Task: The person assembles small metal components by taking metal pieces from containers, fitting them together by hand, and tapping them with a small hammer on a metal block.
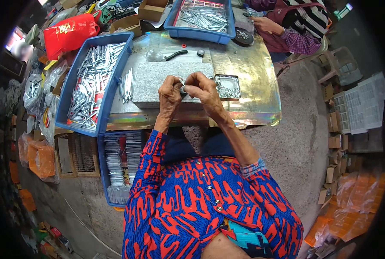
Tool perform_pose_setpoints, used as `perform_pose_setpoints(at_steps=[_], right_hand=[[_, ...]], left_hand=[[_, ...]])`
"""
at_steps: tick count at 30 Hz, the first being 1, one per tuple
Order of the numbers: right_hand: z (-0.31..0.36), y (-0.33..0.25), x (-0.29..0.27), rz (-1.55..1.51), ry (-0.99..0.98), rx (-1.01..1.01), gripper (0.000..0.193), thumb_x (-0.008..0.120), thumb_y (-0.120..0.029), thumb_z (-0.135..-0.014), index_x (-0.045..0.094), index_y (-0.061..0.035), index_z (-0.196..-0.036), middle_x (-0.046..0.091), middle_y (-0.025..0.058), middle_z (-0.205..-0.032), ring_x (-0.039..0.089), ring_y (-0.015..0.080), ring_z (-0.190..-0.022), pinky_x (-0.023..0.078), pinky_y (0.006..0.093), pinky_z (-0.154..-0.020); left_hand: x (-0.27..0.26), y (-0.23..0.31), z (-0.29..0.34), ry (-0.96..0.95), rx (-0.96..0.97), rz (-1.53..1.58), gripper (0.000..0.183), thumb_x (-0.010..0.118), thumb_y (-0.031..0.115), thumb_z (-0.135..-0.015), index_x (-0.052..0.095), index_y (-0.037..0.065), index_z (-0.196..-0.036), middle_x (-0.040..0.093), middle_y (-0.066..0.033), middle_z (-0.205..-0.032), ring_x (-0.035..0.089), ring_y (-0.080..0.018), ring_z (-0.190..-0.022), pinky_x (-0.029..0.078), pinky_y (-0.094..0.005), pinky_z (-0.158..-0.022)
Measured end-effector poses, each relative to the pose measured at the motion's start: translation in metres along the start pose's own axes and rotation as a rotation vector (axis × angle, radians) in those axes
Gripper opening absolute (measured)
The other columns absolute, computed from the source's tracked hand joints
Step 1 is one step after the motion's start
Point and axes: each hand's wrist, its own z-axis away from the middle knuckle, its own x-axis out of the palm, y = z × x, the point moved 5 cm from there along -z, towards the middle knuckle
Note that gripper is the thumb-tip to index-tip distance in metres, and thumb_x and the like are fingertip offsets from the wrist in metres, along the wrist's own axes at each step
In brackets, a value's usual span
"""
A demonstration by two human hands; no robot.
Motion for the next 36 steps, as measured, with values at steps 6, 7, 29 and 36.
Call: perform_pose_setpoints(at_steps=[6,7,29,36], right_hand=[[0.013,0.010,-0.001,0.123,0.014,-0.161,0.020,0.056,-0.008,-0.081,0.048,-0.0015,-0.097,0.054,0.0055,-0.082,0.053,0.0138,-0.077,0.045,0.0278,-0.068],[0.014,0.011,-0.003,0.121,0.030,-0.173,0.024,0.057,-0.011,-0.081,0.048,-0.0018,-0.101,0.055,0.0085,-0.086,0.055,0.0166,-0.083,0.046,0.0297,-0.071],[0.063,-0.074,-0.029,0.599,0.215,-0.278,0.022,0.053,-0.018,-0.088,0.053,0.0036,-0.085,0.050,0.0079,-0.061,0.050,0.0144,-0.045,0.035,0.0293,-0.039],[0.075,-0.076,-0.022,0.791,0.248,-0.773,0.015,0.058,-0.011,-0.083,0.053,0.0007,-0.090,0.054,0.0123,-0.065,0.053,0.0243,-0.044,0.041,0.0325,-0.039]], left_hand=[[0.003,-0.004,0.000,-0.014,-0.032,0.023,0.006,0.054,0.000,-0.077,0.048,0.001,-0.076,0.053,-0.0139,-0.068,0.055,-0.0303,-0.061,0.042,-0.0353,-0.056],[0.004,-0.004,0.000,-0.020,-0.041,0.021,0.006,0.054,0.000,-0.077,0.048,0.001,-0.076,0.053,-0.0141,-0.068,0.055,-0.0305,-0.062,0.042,-0.0351,-0.056],[0.002,-0.006,0.003,-0.003,0.007,0.090,0.008,0.056,0.000,-0.077,0.047,0.001,-0.078,0.051,-0.0128,-0.069,0.053,-0.0273,-0.063,0.042,-0.0323,-0.058],[0.003,-0.001,-0.003,0.016,0.091,0.066,0.009,0.056,-0.001,-0.077,0.047,0.001,-0.078,0.050,-0.0126,-0.070,0.053,-0.0294,-0.064,0.042,-0.0335,-0.057]])
